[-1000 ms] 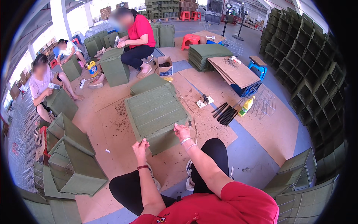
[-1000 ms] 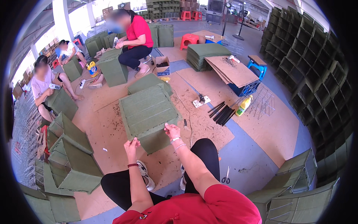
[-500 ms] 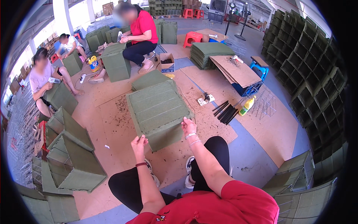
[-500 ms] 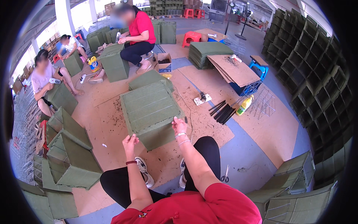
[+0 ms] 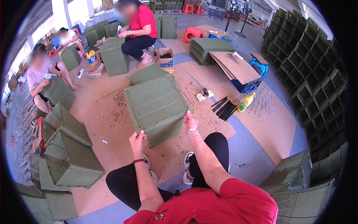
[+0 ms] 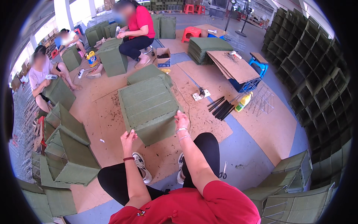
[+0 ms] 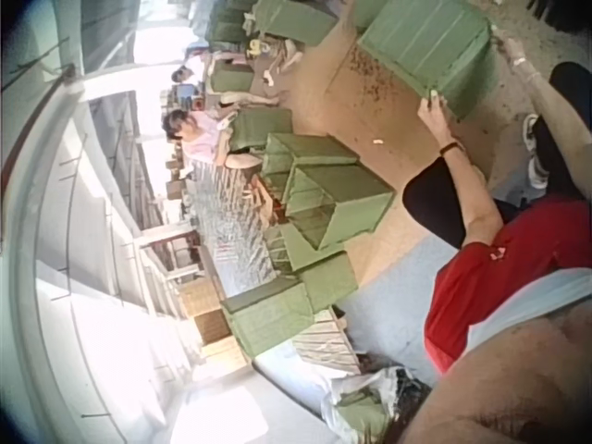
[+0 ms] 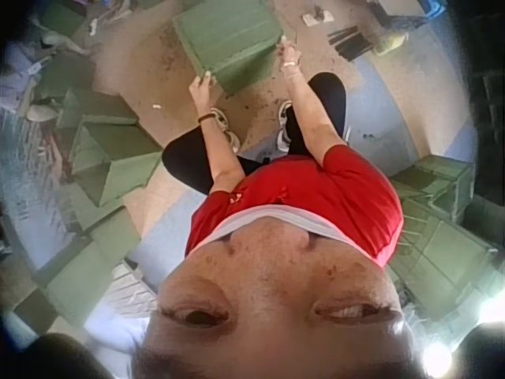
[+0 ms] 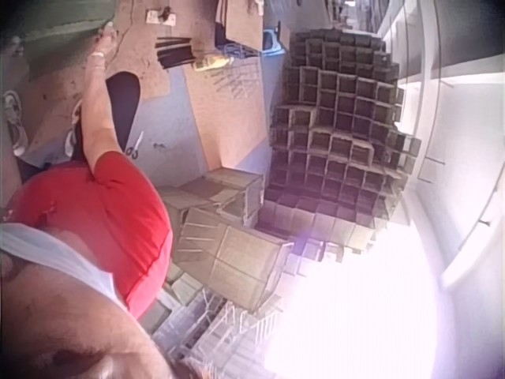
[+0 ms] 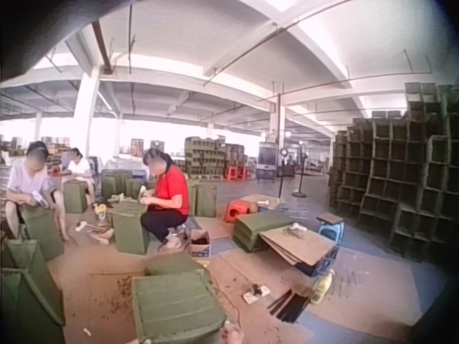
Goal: Assembling and gluing fabric covers onto metal wire frames to create storage boxes in a workshop.
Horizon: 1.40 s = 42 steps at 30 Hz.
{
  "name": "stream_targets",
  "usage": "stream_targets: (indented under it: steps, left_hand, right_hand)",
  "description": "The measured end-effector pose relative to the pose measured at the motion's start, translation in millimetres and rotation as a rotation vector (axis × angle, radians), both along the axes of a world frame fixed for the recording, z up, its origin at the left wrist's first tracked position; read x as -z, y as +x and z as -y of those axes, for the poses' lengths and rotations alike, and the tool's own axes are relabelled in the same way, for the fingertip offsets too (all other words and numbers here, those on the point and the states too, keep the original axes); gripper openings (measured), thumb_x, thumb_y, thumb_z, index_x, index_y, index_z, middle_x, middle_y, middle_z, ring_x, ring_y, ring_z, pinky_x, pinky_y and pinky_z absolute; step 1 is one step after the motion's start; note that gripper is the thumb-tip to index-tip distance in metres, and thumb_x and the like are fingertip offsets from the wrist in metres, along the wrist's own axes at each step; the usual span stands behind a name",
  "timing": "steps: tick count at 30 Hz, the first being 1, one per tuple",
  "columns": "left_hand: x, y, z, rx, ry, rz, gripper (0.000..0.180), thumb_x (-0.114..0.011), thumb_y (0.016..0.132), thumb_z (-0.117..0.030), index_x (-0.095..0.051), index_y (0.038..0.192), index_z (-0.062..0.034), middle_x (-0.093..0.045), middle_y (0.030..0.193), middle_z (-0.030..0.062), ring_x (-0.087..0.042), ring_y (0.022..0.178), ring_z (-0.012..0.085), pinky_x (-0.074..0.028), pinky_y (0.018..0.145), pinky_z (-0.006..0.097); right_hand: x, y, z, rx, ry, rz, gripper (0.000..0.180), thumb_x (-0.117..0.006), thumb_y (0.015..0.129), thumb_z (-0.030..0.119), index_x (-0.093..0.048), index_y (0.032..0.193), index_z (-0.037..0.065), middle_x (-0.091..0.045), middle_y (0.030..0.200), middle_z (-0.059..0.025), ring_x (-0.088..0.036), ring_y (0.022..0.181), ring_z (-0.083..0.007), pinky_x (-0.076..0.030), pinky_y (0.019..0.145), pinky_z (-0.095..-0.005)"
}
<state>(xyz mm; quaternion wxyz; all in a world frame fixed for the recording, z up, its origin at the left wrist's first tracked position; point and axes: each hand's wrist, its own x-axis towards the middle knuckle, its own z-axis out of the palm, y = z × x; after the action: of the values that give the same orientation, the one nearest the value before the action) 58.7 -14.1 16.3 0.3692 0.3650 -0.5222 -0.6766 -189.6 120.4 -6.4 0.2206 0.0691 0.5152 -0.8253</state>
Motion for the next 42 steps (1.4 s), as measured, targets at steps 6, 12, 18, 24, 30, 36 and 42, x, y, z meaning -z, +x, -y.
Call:
stream_targets:
  steps: [6,12,18,24,30,36,42]
  left_hand:
    - [10.3,5.1,6.8,-0.020,-0.088,-0.040,0.013,-0.062,0.085,-0.014,-0.063,0.080,-0.0016,-0.061,0.066,0.0041,-0.056,0.057,0.0083,-0.046,0.054,0.021]
    - [6.9,2.3,6.6,0.008,-0.126,0.020,0.016,-0.061,0.085,-0.013,-0.061,0.073,-0.0017,-0.061,0.064,0.0037,-0.055,0.055,0.0083,-0.045,0.053,0.022]
    - [16.3,8.2,14.7,-0.027,-0.325,0.343,0.013,-0.068,0.077,-0.010,-0.063,0.081,0.0015,-0.063,0.068,0.0053,-0.058,0.060,0.0101,-0.047,0.057,0.023]
    - [11.8,-14.2,1.2,-0.072,-0.408,0.285,0.037,-0.070,0.073,-0.004,-0.055,0.106,0.0045,-0.066,0.091,0.0142,-0.065,0.079,0.0184,-0.051,0.069,0.030]
    - [-6.0,-16.4,-28.3,0.028,-0.520,0.654,0.031,-0.069,0.068,-0.001,-0.058,0.096,0.0055,-0.064,0.080,0.0164,-0.066,0.073,0.0256,-0.051,0.066,0.031]
    - [20.1,-30.2,-56.3,-0.076,-0.489,0.287,0.018,-0.067,0.068,0.000,-0.052,0.075,0.0065,-0.061,0.076,0.0174,-0.065,0.070,0.0279,-0.050,0.062,0.033]
    - [5.5,-25.1,-48.1,0.066,-0.493,0.417,0.015,-0.061,0.070,0.003,-0.057,0.084,0.0068,-0.064,0.075,0.0173,-0.065,0.069,0.0254,-0.050,0.063,0.031]
  right_hand:
    - [2.1,0.2,7.9,0.064,0.061,-0.013,0.022,-0.071,0.078,0.025,-0.061,0.091,0.011,-0.061,0.075,0.0033,-0.057,0.066,-0.0070,-0.043,0.054,-0.0231]
    - [9.7,-7.5,3.6,0.072,-0.051,-0.036,0.019,-0.070,0.079,0.024,-0.064,0.092,0.012,-0.061,0.082,0.0032,-0.055,0.074,-0.0079,-0.042,0.060,-0.0251]
    - [8.8,-10.9,0.6,0.058,-0.175,0.029,0.015,-0.063,0.083,0.022,-0.060,0.093,0.012,-0.060,0.083,0.0030,-0.056,0.079,-0.0097,-0.046,0.069,-0.0296]
    - [38.5,-19.7,8.1,0.030,-0.059,0.028,0.023,-0.055,0.085,0.015,-0.055,0.108,0.011,-0.059,0.101,-0.0019,-0.055,0.092,-0.0146,-0.045,0.077,-0.0351]
    - [46.6,-48.8,15.3,0.059,-0.130,0.027,0.035,-0.051,0.085,0.008,-0.049,0.121,0.007,-0.058,0.104,-0.0008,-0.054,0.092,-0.0149,-0.044,0.080,-0.0363]
    - [39.5,-77.0,27.3,-0.146,-0.089,-0.127,0.033,-0.041,0.084,0.001,-0.052,0.115,0.005,-0.059,0.104,-0.0040,-0.054,0.096,-0.0184,-0.043,0.084,-0.0361]
    - [9.8,-113.2,2.6,-0.412,0.408,-0.019,0.020,-0.051,0.084,0.011,-0.060,0.101,0.007,-0.063,0.094,-0.0068,-0.060,0.088,-0.0201,-0.052,0.066,-0.0362]
